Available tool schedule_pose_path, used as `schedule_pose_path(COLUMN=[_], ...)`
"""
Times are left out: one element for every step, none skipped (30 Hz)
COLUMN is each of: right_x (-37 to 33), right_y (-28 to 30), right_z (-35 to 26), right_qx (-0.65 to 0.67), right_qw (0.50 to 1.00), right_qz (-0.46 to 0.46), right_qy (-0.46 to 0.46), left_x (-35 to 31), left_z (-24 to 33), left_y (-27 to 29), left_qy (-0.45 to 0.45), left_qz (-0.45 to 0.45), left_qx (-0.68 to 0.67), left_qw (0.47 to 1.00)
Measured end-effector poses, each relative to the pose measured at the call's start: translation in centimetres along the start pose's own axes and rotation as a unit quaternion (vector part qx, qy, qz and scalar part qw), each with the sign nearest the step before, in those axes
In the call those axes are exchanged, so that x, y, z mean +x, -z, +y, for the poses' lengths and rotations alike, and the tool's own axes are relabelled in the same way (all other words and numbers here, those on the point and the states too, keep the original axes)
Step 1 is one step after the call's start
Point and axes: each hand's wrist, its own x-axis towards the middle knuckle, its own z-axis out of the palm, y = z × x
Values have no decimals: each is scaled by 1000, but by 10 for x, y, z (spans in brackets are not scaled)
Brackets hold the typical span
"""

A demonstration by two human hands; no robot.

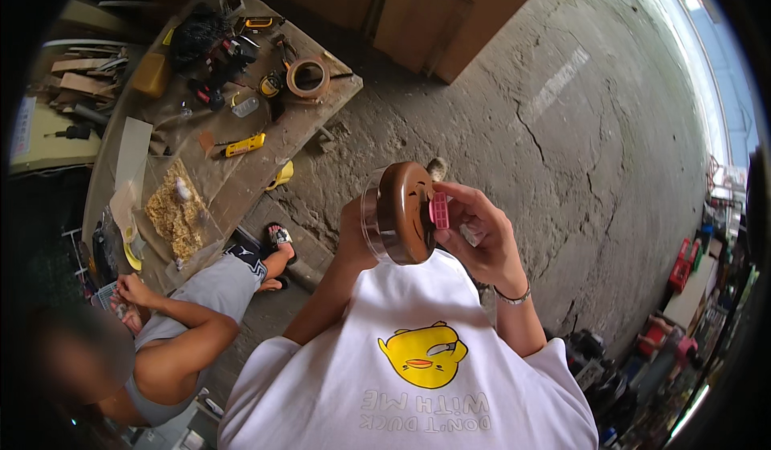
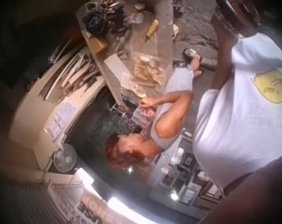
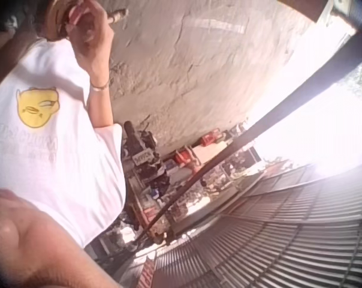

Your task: The person assembles a small wire pet cage by inserting pink plastic connectors into the frame. They use a utility knife to trim a pink plastic piece and apply glue to it. A second person stands nearby and handles a wooden disc and other items on the table.

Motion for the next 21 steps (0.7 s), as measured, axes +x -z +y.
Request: schedule_pose_path(right_x=[15,29,43,55,70,85,99,109,121,136,154,168,176,188,199,211,222,234,246,258,270], right_y=[13,26,39,54,69,84,97,109,121,132,142,150,157,164,170,174,179,183,185,189,192], right_z=[4,6,8,10,11,11,10,11,11,12,13,14,15,16,17,18,20,23,25,25,24], right_qx=[5,13,21,27,31,36,33,30,27,37,47,57,41,48,55,62,65,69,72,63,54], right_qw=[1000,1000,999,999,998,997,996,994,993,991,990,988,988,986,985,983,983,983,983,983,984], right_qz=[-8,-17,-26,-41,-54,-65,-82,-100,-118,-125,-134,-142,-151,-159,-166,-171,-173,-173,-171,-170,-168], right_qy=[9,16,22,9,0,-9,-2,3,8,7,3,0,9,6,2,-2,-3,-5,-6,3,12], left_x=[17,33,49,61,77,92,105,113,123,138,153,164,173,183,193,204,214,225,235,245,256], left_z=[1,7,10,10,12,14,18,19,20,20,21,21,21,19,17,16,12,8,5,2,0], left_y=[-6,-14,-22,-31,-38,-46,-55,-64,-71,-77,-81,-84,-87,-89,-91,-91,-92,-91,-88,-86,-83], left_qy=[-8,-13,-18,-39,-61,-82,-53,-23,-17,-17,-37,-57,-81,-107,-132,-131,-129,-126,-124,-126,-121], left_qz=[-8,-12,-17,-2,10,21,38,57,66,71,71,70,77,82,86,99,110,121,128,133,139], left_qx=[-4,-7,-10,55,120,185,116,45,29,13,55,96,129,162,195,182,166,149,145,141,117], left_qw=[1000,1000,1000,998,991,979,991,997,997,997,995,991,985,977,968,970,971,973,973,973,976])
